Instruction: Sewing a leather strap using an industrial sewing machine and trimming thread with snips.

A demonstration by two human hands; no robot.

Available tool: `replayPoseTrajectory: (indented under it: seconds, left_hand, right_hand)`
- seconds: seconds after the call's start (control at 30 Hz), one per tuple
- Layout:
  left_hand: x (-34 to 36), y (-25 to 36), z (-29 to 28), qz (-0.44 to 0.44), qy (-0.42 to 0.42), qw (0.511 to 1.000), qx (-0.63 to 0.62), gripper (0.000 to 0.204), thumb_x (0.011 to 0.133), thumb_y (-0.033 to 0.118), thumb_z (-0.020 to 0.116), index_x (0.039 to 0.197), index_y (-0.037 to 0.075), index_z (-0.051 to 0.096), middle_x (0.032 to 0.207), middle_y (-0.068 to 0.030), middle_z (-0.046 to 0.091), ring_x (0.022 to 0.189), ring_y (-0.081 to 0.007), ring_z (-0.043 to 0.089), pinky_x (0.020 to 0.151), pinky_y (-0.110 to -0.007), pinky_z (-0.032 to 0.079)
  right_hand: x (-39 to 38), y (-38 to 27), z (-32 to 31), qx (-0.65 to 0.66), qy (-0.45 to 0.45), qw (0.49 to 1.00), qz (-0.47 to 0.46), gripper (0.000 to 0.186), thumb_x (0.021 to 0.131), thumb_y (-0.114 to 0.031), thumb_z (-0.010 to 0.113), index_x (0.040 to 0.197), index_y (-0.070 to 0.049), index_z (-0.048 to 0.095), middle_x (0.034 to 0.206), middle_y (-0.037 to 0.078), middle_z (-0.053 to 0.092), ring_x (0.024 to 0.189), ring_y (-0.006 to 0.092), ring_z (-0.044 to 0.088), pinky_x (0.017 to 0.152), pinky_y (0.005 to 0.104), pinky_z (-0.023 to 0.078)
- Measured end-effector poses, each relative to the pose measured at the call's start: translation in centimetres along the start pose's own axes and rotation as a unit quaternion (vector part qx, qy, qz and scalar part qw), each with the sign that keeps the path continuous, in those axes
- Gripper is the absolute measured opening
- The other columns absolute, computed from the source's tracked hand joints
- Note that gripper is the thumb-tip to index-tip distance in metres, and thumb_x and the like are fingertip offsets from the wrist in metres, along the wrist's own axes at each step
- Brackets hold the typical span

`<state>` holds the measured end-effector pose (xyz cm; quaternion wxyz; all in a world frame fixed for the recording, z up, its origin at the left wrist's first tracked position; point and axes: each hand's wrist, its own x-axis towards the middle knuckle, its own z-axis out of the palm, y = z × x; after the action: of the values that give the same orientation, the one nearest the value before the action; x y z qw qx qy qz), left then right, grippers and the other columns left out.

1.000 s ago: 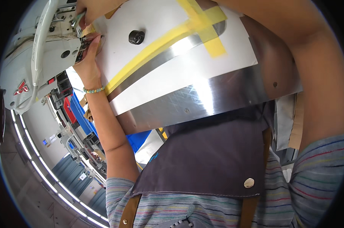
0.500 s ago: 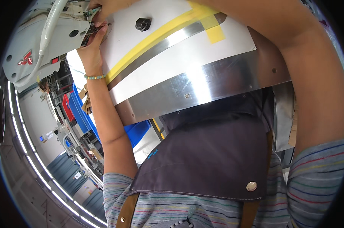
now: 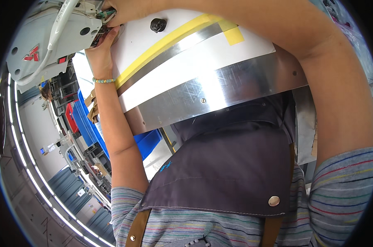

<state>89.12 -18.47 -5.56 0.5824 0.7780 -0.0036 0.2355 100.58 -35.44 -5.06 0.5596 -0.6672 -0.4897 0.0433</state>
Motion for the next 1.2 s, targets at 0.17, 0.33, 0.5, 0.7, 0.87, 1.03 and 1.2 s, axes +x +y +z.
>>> replayPoseTrajectory:
  seconds: [0.17,0.33,0.5,0.7,0.87,1.03,1.2]
  left_hand:
    - [-0.2,0.4,0.2,-0.009,-0.018,1.0,-0.02,0.032,0.08,-0.015,0.075,0.109,-0.007,0.065,0.102,-0.0131,0.071,0.094,-0.0196,0.071,0.087,-0.029,0.061]
    - [0.1,0.6,-0.1,-0.016,-0.05,0.999,-0.003,0.033,0.083,-0.013,0.074,0.113,-0.007,0.063,0.103,-0.014,0.072,0.096,-0.0222,0.072,0.087,-0.031,0.06]
    - [0.3,-0.1,0.0,0.006,-0.028,0.999,-0.034,0.033,0.086,-0.01,0.073,0.116,-0.007,0.062,0.103,-0.0129,0.072,0.097,-0.023,0.072,0.09,-0.033,0.059]
    - [0.4,-0.2,0.2,-0.022,0.016,1.0,-0.012,0.032,0.088,-0.01,0.072,0.118,-0.006,0.063,0.107,-0.0122,0.071,0.097,-0.0214,0.07,0.092,-0.034,0.057]
    - [0.2,0.0,0.3,-0.047,0.049,0.997,0.021,0.029,0.09,-0.009,0.07,0.117,-0.005,0.062,0.107,-0.0125,0.071,0.098,-0.0212,0.069,0.094,-0.034,0.055]
    - [-0.1,0.2,-0.1,-0.046,0.037,0.997,0.039,0.032,0.09,-0.011,0.067,0.121,-0.006,0.059,0.108,-0.0136,0.07,0.101,-0.0241,0.069,0.1,-0.04,0.054]
    - [-0.1,-0.4,-0.1,-0.035,0.042,0.998,-0.012,0.031,0.091,-0.012,0.066,0.121,-0.007,0.059,0.111,-0.016,0.069,0.102,-0.0277,0.069,0.101,-0.041,0.054]
  right_hand:
    - [0.3,-0.1,-0.9,0.01,-0.026,0.999,0.041,0.03,0.077,-0.022,0.074,0.09,0.005,0.073,0.085,0.025,0.073,0.081,0.0341,0.073,0.074,0.0407,0.055]
    - [0.4,0.4,-3.0,-0.16,-0.042,0.984,-0.063,0.035,0.078,-0.02,0.072,0.103,0.004,0.071,0.088,0.023,0.073,0.083,0.0336,0.072,0.077,0.042,0.054]
    - [2.0,0.4,-4.3,-0.01,-0.11,0.987,0.117,0.024,0.086,-0.017,0.066,0.096,0.005,0.069,0.08,0.014,0.071,0.07,0.0254,0.067,0.066,0.0364,0.053]
    - [1.2,-0.2,-3.9,0.093,-0.212,0.959,0.164,0.024,0.093,-0.016,0.057,0.082,0.002,0.067,0.065,0.008,0.06,0.056,0.0184,0.054,0.053,0.033,0.043]
    - [1.8,0.0,-4.2,0.122,-0.254,0.938,0.202,0.023,0.092,-0.017,0.059,0.08,0.0,0.069,0.062,0.006,0.057,0.055,0.0163,0.051,0.052,0.0319,0.04]
    - [2.4,0.6,-3.7,0.138,-0.256,0.942,0.17,0.023,0.091,-0.017,0.061,0.08,0.0,0.07,0.065,0.008,0.06,0.057,0.0202,0.055,0.053,0.0344,0.043]
    - [2.2,1.2,-3.2,0.138,-0.25,0.949,0.131,0.022,0.09,-0.018,0.063,0.08,0.0,0.071,0.067,0.011,0.064,0.058,0.0241,0.059,0.055,0.0368,0.046]
